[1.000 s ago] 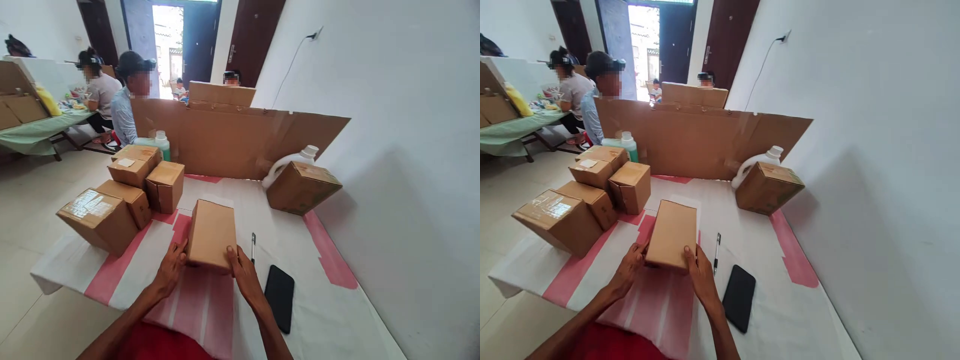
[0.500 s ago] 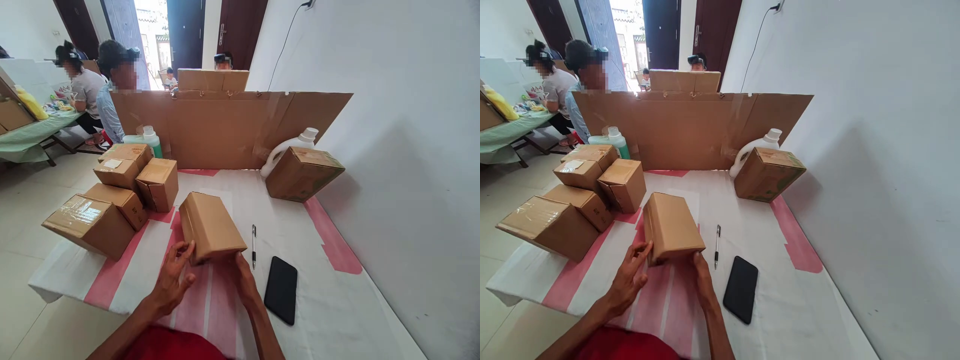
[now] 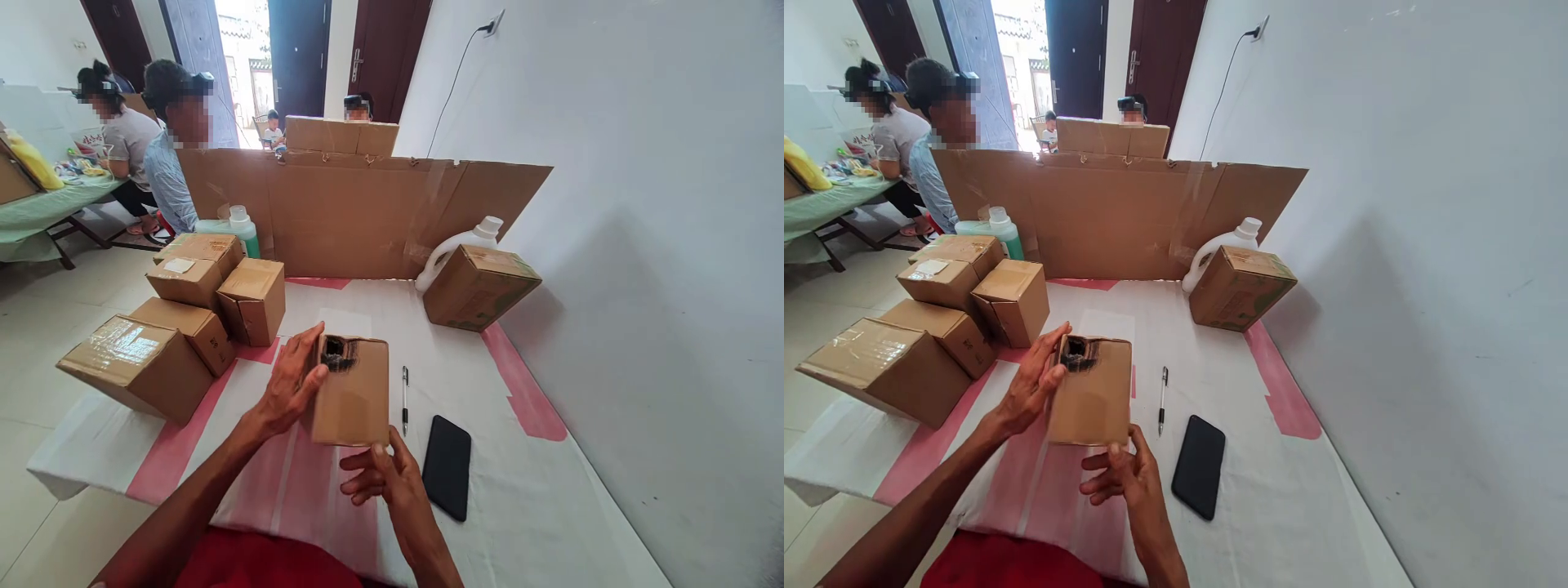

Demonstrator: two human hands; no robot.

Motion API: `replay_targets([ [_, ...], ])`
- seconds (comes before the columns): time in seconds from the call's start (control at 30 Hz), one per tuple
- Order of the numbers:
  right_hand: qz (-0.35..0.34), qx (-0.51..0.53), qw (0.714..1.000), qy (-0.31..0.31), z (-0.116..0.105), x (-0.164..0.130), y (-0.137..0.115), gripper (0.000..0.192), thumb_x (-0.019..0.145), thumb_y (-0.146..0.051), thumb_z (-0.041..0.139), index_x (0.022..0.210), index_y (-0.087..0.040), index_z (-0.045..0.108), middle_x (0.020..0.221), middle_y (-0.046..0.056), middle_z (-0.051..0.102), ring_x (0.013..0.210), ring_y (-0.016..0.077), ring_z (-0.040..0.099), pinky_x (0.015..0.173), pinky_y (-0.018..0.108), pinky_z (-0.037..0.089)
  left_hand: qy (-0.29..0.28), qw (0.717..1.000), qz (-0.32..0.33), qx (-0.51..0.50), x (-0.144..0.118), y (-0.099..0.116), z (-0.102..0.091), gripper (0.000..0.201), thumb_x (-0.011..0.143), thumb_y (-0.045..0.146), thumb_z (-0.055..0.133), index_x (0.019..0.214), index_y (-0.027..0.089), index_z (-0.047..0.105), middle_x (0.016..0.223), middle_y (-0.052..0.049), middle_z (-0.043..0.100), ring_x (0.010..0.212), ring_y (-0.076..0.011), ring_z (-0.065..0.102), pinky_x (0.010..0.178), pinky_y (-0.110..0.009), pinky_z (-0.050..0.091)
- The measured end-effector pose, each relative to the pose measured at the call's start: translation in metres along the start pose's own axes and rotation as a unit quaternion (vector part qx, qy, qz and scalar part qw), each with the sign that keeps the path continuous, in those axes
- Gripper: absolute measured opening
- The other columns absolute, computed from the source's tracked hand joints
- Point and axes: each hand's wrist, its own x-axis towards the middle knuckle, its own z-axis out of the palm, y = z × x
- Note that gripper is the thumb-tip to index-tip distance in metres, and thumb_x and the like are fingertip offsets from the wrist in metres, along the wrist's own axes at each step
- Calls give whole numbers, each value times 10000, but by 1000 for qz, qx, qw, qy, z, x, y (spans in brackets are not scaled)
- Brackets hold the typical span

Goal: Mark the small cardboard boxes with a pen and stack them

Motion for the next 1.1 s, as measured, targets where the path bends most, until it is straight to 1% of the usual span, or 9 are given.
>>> replay_targets([
  [0.17, -76, -110, 991, -11, -11, 1, -17, 544, 921, -719, 534, 883, -185, 633, 748, 57, 691, 583, 166, 643, 492, 254, 442, -78, 982, -118, -123, 15, -13, -12, 603, 998, 505, 441, 1489, 169, 538, 1531, -129, 557, 1418, -298, 493, 1209, -455, 347],
  [0.27, -111, -146, 978, 96, -14, 14, -34, 615, 911, -761, 471, 1073, -198, 658, 981, 118, 716, 857, 248, 681, 599, 313, 536, -94, 971, -147, -160, 5, -9, -8, 596, 993, 487, 459, 1496, 175, 534, 1531, -114, 562, 1409, -298, 506, 1206, -451, 355],
  [0.37, -128, -195, 953, 195, -5, 30, -52, 727, 822, -739, 620, 1335, -228, 552, 1400, 166, 608, 1265, 320, 586, 939, 424, 555, -95, 967, -159, -175, -10, 9, -2, 541, 983, 467, 503, 1448, 202, 578, 1489, -101, 598, 1356, -288, 549, 1172, -431, 396],
  [0.47, -135, -211, 955, 160, 13, 40, -65, 701, 787, -676, 690, 1302, -216, 571, 1342, 154, 660, 1234, 324, 618, 1063, 466, 477, -84, 960, -188, -190, -23, 27, 1, 509, 957, 468, 559, 1402, 222, 589, 1415, -87, 638, 1302, -280, 577, 1123, -401, 435],
  [0.63, -119, -228, 963, 77, 45, 31, -72, 362, 820, -535, 723, 990, -220, 661, 944, 44, 737, 864, 244, 687, 797, 353, 547, -48, 942, -264, -200, -42, 41, -10, 469, 961, 524, 557, 1323, 228, 597, 1324, -79, 667, 1184, -276, 622, 994, -353, 499],
  [0.8, -141, -223, 963, 53, 59, 25, -70, 295, 830, -460, 746, 1013, -246, 660, 1041, 29, 735, 975, 230, 675, 883, 336, 517, -17, 937, -312, -156, -61, 43, -22, 513, 912, 601, 581, 1304, 269, 586, 1316, -55, 657, 1162, -290, 617, 917, -348, 543],
  [0.93, -128, -241, 953, 132, 22, 42, -57, 421, 994, -610, 462, 1156, -253, 616, 1124, 64, 741, 1048, 231, 695, 906, 339, 519, 5, 932, -341, -120, -69, 40, -20, 506, 886, 606, 572, 1285, 297, 602, 1326, -38, 653, 1179, -308, 601, 979, -398, 522],
  [1.03, -4, -415, 871, 264, -27, 61, -41, 324, 981, -522, 528, 1002, -212, 621, 982, 141, 753, 1006, 307, 714, 865, 391, 505, 7, 932, -342, -121, -71, 38, -16, 539, 877, 624, 564, 1305, 298, 603, 1348, -48, 643, 1195, -326, 594, 997, -432, 514],
  [1.1, 50, -450, 839, 300, -54, 74, -29, 216, 912, -407, 640, 908, -194, 606, 961, 205, 748, 1016, 367, 712, 841, 432, 495, -9, 930, -339, -143, -72, 37, -12, 556, 883, 633, 569, 1320, 289, 593, 1369, -66, 633, 1239, -340, 578, 1048, -458, 487],
])
